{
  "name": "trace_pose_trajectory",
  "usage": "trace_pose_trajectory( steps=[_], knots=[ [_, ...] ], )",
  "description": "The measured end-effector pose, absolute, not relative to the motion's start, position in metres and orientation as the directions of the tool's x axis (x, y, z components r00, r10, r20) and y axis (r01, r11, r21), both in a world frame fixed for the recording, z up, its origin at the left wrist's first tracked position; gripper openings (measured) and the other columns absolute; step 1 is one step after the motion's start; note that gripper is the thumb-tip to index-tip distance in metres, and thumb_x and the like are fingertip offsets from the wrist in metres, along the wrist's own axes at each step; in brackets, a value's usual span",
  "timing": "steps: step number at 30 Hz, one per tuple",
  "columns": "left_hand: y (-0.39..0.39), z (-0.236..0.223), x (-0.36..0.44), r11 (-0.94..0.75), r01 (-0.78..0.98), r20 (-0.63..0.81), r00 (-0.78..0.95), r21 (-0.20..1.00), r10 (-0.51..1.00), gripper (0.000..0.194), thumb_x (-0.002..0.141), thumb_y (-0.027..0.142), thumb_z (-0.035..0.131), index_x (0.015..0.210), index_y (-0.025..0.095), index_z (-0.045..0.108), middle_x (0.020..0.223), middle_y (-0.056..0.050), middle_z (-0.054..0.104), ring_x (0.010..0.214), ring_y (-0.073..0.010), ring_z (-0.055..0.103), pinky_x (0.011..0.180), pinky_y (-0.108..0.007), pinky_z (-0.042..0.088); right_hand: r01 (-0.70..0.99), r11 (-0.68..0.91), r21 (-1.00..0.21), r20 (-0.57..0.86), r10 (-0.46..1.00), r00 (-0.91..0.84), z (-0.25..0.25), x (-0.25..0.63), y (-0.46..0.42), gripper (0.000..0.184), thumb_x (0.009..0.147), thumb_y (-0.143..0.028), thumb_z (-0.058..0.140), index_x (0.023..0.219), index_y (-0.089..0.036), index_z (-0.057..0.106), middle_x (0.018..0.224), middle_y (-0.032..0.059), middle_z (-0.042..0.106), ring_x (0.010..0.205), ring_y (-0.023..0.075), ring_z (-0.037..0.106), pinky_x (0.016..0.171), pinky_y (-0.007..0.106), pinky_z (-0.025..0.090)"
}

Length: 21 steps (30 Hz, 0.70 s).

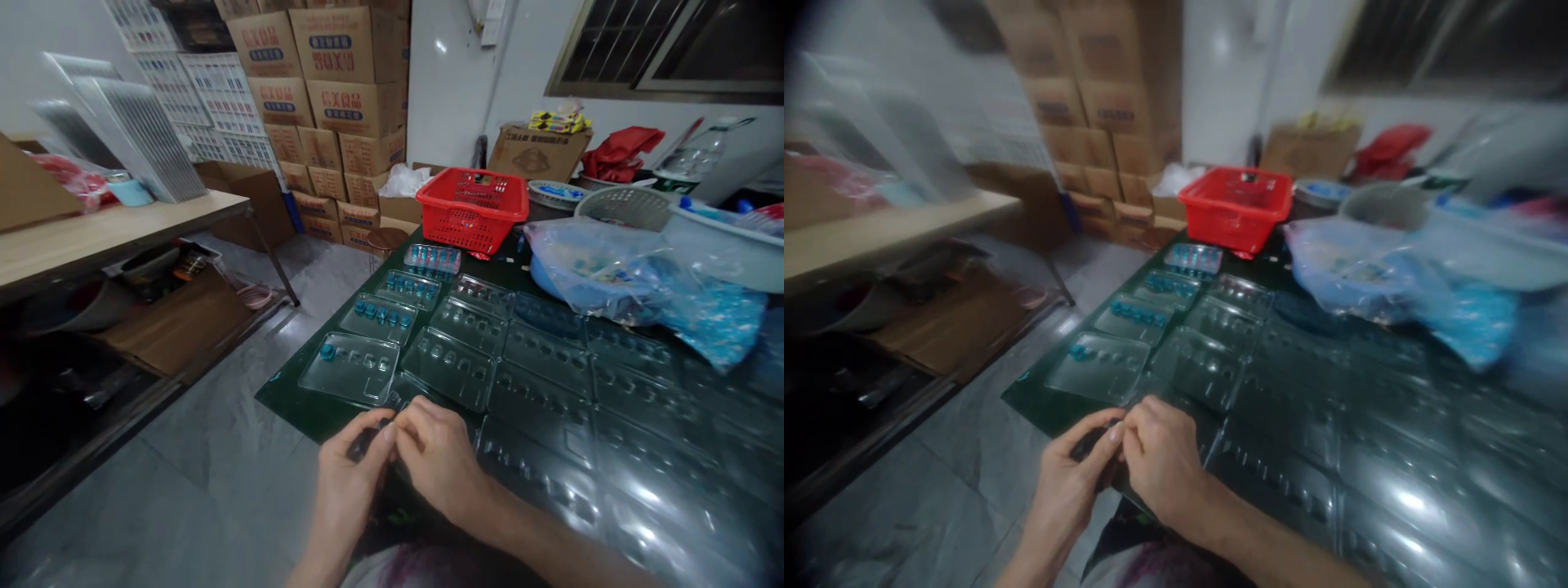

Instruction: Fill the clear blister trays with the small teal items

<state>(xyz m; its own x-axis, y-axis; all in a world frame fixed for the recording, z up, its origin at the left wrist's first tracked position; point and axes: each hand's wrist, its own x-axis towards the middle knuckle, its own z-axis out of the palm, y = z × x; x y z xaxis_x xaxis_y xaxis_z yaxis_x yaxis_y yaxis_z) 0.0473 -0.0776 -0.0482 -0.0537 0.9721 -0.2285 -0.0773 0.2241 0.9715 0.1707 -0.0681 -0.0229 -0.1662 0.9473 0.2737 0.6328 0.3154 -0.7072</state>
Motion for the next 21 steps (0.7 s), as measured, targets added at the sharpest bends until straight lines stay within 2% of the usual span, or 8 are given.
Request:
trace_pose_trajectory(
  steps=[6,11,14,17,21],
  knots=[
    [-0.07,-0.041,0.034,0.309,-0.216,-0.253,0.251,0.926,0.934,0.015,0.073,0.025,0.054,0.086,0.016,0.054,0.051,0.001,0.05,0.039,-0.005,0.035,0.035,-0.017,0.022,0.388,0.109,-0.915,0.053,0.987,-0.153,-0.024,0.172,-0.068,0.011,0.074,-0.015,0.044,0.065,-0.017,0.047,0.055,-0.0042,0.051,0.048,0.0068,0.045,0.047,0.017,0.033],
    [-0.07,-0.047,0.025,0.437,-0.382,-0.253,0.444,0.814,0.859,0.004,0.074,0.02,0.051,0.077,0.016,0.051,0.05,0.001,0.049,0.039,-0.0054,0.036,0.033,-0.016,0.017,0.204,0.033,-0.978,-0.012,0.976,-0.218,-0.02,0.172,-0.067,0.008,0.073,-0.015,0.044,0.066,-0.016,0.048,0.057,-0.0037,0.051,0.05,0.0064,0.048,0.046,0.016,0.034],
    [-0.073,-0.05,0.029,0.517,-0.446,-0.283,0.491,0.731,0.824,0.012,0.077,0.024,0.047,0.07,0.016,0.049,0.055,0.0,0.048,0.04,-0.0063,0.039,0.031,-0.017,0.016,0.145,0.001,-0.989,-0.032,0.975,-0.221,-0.02,0.171,-0.065,0.008,0.071,-0.012,0.044,0.064,-0.016,0.047,0.055,-0.0041,0.052,0.049,0.006,0.049,0.045,0.015,0.034],
    [-0.076,-0.05,0.035,0.561,-0.458,-0.341,0.478,0.69,0.809,0.016,0.08,0.027,0.043,0.072,0.015,0.05,0.062,-0.001,0.048,0.042,-0.0054,0.04,0.03,-0.017,0.013,0.109,-0.065,-0.992,-0.088,0.973,-0.213,-0.021,0.174,-0.062,0.007,0.069,-0.012,0.044,0.064,-0.016,0.046,0.054,-0.0037,0.054,0.047,0.0063,0.05,0.044,0.014,0.034],
    [-0.076,-0.046,0.037,0.601,-0.427,-0.396,0.477,0.676,0.784,0.019,0.08,0.026,0.043,0.067,0.014,0.049,0.054,0.001,0.045,0.039,-0.0043,0.037,0.031,-0.017,0.013,-0.029,-0.278,-0.96,-0.253,0.911,-0.326,-0.018,0.179,-0.063,0.008,0.068,-0.012,0.041,0.064,-0.015,0.047,0.057,-0.0016,0.057,0.038,0.0028,0.041,0.036,0.013,0.027]
  ],
)
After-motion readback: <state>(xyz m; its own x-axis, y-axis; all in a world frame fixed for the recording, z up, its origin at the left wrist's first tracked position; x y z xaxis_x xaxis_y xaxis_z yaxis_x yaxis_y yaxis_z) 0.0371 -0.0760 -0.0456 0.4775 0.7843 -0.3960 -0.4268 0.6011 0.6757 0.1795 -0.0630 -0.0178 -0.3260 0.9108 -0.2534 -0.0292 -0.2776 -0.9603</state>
